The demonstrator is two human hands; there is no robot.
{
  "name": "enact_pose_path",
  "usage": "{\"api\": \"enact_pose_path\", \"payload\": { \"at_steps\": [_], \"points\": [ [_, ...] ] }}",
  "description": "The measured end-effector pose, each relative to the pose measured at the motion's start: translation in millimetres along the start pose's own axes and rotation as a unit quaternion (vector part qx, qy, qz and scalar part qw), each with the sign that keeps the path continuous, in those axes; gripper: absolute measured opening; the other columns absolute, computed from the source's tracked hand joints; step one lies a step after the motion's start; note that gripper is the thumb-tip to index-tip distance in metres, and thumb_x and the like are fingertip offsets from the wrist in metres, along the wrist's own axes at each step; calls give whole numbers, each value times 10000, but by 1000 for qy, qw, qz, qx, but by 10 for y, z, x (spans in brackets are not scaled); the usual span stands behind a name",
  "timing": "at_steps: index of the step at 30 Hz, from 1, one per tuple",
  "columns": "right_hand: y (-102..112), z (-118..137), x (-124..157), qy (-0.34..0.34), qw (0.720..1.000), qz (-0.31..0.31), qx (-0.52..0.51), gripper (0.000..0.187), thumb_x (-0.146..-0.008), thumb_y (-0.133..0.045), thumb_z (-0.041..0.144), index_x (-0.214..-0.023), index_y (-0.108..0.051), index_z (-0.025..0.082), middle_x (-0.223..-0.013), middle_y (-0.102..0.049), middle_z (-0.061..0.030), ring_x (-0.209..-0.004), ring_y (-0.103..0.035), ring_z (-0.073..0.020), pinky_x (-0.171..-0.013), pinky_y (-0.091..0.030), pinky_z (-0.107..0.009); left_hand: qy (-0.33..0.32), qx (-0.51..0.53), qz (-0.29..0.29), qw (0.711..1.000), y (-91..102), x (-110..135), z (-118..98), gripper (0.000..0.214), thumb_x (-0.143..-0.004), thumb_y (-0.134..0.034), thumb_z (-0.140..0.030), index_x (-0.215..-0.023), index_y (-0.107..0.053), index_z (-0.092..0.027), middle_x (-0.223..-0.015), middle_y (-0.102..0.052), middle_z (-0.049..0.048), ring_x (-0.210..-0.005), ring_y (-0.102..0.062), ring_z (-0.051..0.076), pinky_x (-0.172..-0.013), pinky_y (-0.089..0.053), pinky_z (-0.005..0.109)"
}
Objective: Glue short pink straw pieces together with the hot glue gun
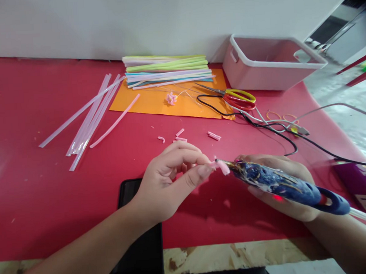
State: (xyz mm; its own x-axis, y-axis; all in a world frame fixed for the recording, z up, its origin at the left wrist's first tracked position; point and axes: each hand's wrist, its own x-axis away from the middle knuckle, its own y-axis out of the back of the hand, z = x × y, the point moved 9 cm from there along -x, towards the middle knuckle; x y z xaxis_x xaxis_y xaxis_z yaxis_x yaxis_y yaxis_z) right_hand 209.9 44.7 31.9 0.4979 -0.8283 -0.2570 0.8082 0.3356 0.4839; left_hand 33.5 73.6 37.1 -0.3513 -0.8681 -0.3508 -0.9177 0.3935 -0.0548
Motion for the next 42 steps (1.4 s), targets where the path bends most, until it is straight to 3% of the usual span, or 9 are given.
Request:
{"api": "enact_pose_path", "payload": {
  "at_steps": [11,26,42],
  "points": [
    [45,33,17,-17,999,-43,-2,234,-778,-699,141,-901,-672,338,-693,-669,-6,-605,-650,-213,-559,-530,-312,6,-10,1,1000,-9,-13,15,77,-897,-670,-177,-822,-683,-189,-803,-599,18,-682,-571,115,-580,-498,232],
    [70,48,18,-14,999,-39,2,179,-791,-705,220,-930,-705,333,-689,-684,-27,-610,-672,-231,-526,-538,-318,2,-20,1,1000,2,-13,14,85,-902,-655,-196,-824,-688,-186,-798,-603,23,-710,-588,135,-627,-507,262],
    [65,72,-3,-6,999,-31,-15,178,-802,-685,173,-894,-694,325,-673,-667,-16,-615,-662,-216,-535,-515,-312,4,-27,-1,1000,12,-5,30,74,-898,-650,-191,-838,-693,-188,-810,-603,27,-718,-593,138,-634,-516,264]
  ]
}}
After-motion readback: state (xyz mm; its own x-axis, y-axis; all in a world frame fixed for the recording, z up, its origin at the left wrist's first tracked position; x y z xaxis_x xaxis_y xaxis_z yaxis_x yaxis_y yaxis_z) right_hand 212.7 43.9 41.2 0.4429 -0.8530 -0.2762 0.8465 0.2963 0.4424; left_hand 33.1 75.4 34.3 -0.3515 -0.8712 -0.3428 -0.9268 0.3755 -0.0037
